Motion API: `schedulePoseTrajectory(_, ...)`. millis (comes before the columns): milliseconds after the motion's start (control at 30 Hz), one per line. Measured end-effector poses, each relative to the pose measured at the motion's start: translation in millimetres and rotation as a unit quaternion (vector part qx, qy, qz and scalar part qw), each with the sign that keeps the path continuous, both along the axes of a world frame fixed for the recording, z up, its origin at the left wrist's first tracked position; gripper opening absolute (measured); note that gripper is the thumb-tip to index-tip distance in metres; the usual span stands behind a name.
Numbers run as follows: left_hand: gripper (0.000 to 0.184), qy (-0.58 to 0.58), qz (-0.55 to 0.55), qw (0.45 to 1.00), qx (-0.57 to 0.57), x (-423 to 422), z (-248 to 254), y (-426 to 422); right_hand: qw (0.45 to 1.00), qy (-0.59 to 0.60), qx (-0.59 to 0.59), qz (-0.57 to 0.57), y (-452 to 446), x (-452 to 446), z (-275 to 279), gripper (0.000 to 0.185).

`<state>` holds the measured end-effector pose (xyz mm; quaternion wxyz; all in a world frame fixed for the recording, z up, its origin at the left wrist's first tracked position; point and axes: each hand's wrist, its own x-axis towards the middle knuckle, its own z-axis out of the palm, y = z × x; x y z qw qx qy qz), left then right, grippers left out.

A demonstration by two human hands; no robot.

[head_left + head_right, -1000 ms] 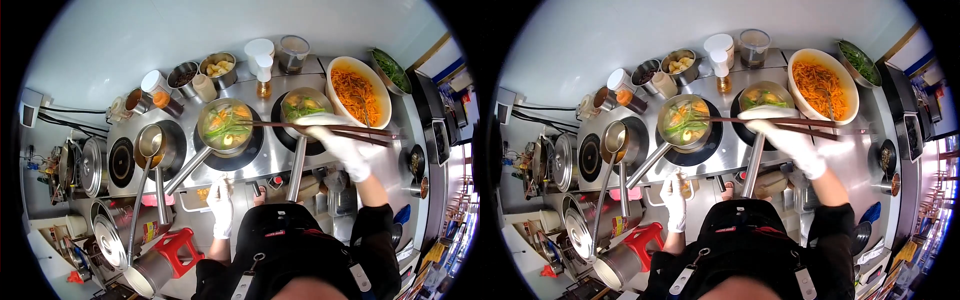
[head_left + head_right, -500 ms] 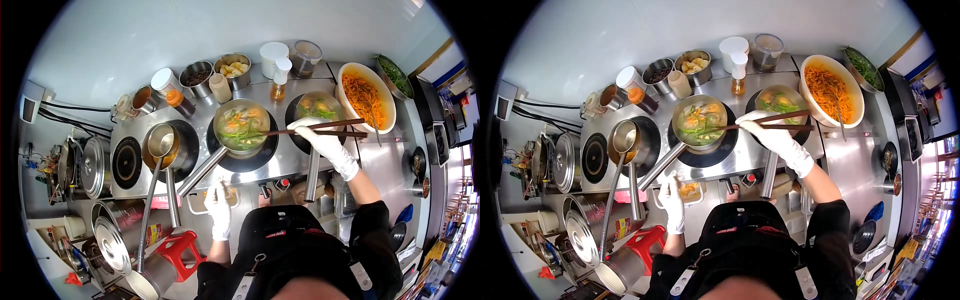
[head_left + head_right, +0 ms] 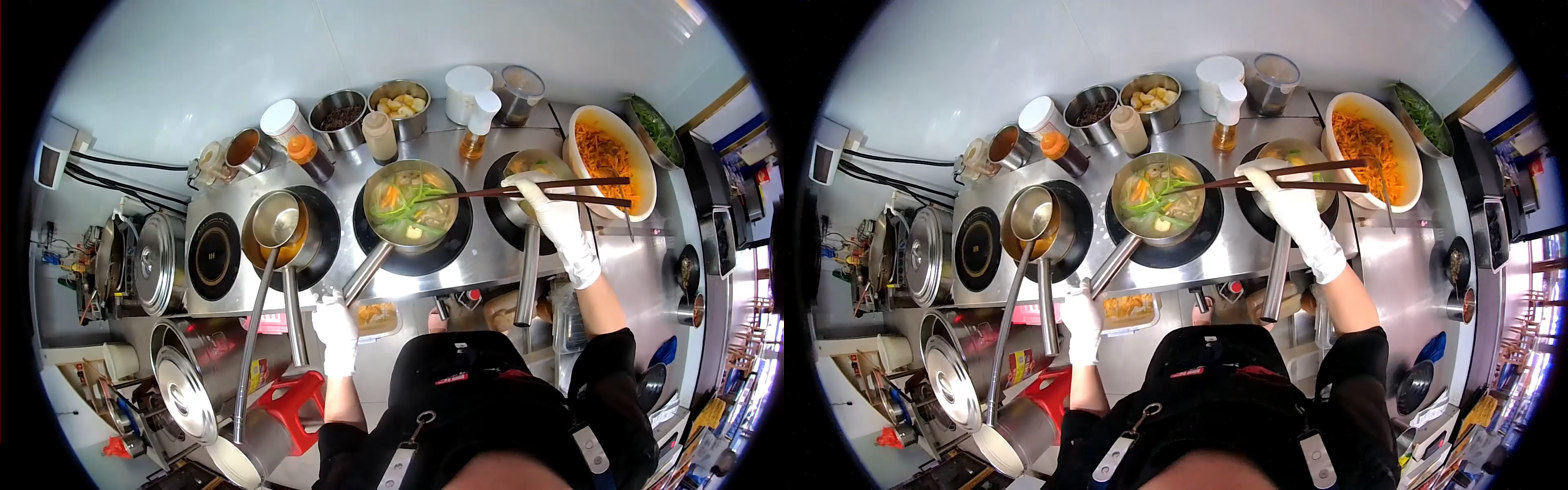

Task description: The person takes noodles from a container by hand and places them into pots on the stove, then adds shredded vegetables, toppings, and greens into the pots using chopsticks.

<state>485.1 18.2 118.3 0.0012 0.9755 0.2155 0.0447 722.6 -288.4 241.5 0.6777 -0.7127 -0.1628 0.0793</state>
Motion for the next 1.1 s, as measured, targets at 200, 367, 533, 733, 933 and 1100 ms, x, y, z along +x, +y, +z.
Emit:
schedulePoseTrajectory(200, 0.05, 0.009, 0.032, 0.997, -0.066, -3, 9, -8, 0.984, -0.096, -0.093, 0.12, 23, -21, -38, 0.013)
schedulePoseTrajectory(367, 0.051, 0.007, 0.018, 0.998, -0.066, -5, 9, -6, 0.966, -0.108, -0.124, 0.197, 21, -30, -31, 0.013)
schedulePoseTrajectory(533, 0.043, 0.011, 0.022, 0.998, -0.059, -5, 5, -5, 0.989, -0.048, -0.122, 0.063, 19, -8, -33, 0.013)
schedulePoseTrajectory(733, 0.06, -0.049, -0.001, 0.998, -0.028, -1, 14, -3, 0.995, -0.057, -0.08, 0.035, -21, -28, 7, 0.015)
schedulePoseTrajectory(933, 0.051, -0.2, 0.002, 0.977, -0.074, 17, 24, -10, 0.978, -0.109, 0.042, -0.171, -93, -63, 38, 0.019)
schedulePoseTrajectory(1100, 0.043, -0.26, -0.048, 0.944, -0.198, 39, 47, -35, 0.892, -0.162, -0.088, -0.413, -174, -57, 27, 0.02)
